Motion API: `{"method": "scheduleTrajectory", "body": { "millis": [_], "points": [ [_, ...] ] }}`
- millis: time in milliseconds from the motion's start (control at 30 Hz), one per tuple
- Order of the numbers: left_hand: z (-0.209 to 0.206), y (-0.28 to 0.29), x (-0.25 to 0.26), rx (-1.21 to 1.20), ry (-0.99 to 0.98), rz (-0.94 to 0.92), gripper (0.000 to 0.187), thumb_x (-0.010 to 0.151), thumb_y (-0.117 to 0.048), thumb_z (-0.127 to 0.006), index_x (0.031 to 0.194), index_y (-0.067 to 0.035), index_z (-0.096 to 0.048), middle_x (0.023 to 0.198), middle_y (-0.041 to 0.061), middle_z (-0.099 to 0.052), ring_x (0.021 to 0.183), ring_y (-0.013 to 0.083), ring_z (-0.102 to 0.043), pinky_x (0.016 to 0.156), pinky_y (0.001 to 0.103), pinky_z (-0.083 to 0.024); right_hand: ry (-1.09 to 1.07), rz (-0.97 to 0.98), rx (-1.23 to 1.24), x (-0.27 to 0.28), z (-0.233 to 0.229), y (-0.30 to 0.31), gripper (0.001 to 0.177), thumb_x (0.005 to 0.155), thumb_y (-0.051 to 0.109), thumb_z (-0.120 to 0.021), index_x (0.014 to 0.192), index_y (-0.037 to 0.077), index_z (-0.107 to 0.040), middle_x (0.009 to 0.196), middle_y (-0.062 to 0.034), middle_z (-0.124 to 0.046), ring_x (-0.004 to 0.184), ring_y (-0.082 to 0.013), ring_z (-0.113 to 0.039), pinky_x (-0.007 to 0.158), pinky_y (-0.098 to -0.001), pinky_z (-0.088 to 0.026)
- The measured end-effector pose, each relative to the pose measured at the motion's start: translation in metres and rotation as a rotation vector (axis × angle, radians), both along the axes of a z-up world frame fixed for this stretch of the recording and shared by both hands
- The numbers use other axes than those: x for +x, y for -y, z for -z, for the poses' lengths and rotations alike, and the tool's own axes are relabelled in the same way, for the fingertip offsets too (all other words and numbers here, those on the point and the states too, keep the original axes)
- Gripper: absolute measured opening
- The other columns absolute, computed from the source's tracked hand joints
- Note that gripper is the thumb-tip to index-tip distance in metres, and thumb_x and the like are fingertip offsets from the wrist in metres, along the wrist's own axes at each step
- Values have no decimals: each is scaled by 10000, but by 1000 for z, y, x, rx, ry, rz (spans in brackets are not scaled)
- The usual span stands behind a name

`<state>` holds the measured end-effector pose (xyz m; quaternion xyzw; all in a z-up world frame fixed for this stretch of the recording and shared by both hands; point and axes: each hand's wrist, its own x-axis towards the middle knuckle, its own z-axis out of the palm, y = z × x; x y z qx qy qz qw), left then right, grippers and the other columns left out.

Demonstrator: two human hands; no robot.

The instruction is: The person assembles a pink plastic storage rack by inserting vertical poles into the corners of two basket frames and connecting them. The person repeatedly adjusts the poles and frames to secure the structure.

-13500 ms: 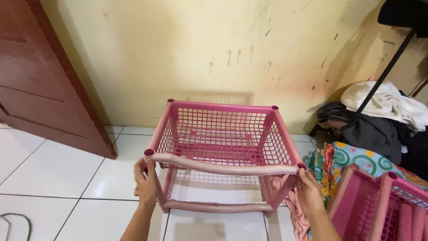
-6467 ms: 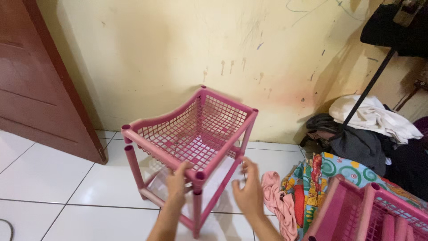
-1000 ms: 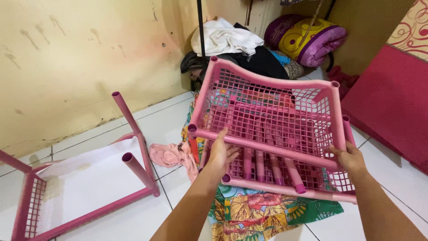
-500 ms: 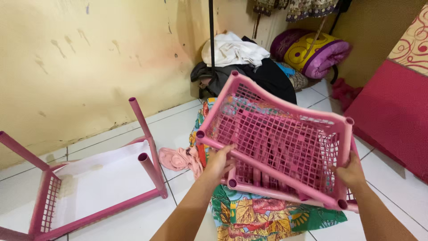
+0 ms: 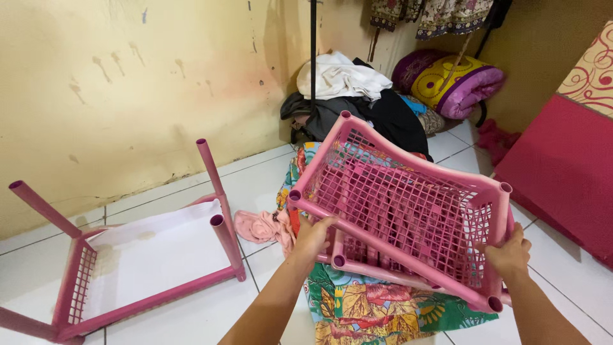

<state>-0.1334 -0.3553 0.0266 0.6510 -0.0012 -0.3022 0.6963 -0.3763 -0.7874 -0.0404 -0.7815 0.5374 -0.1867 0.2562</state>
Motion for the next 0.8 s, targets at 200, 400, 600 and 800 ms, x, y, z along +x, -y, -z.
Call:
{"method": "scheduleTrajectory", "body": {
  "millis": [200,400,600,800],
  "points": [
    [-16,-9,-3,61,17,-13,1237,820,-323,-815,1689,-131,44,1566,159,-505,1302,305,-628,965,471,-577,-63,32,-5,6,0,5,1394,638,353,-988,1771,234,-185,1638,-268,-311,1512,-508,-349,1201,-640,-390],
    [-1,-18,12,-65,43,-85,1093,774,-168,-809,1632,-162,-131,1414,159,-645,1249,266,-662,966,470,-550,-135,53,-90,11,-10,5,1374,631,423,-1004,1744,229,-222,1630,-317,-252,1482,-561,-301,1179,-691,-329],
    [13,-60,53,-96,421,-93,948,814,-133,-812,1553,16,-237,1406,219,-659,1258,302,-663,1055,372,-534,175,-125,-756,54,-68,-51,786,855,339,-908,1480,57,-524,1619,-284,-346,1532,-526,-351,1283,-643,-263],
    [-32,-164,87,-166,465,-91,521,852,-80,-712,1342,93,-670,1198,252,-790,1029,254,-745,902,331,-584,656,-695,-736,172,-159,-202,484,931,205,-814,1364,60,-651,1410,-179,-566,1383,-380,-507,1283,-510,-369]
  ]
}}
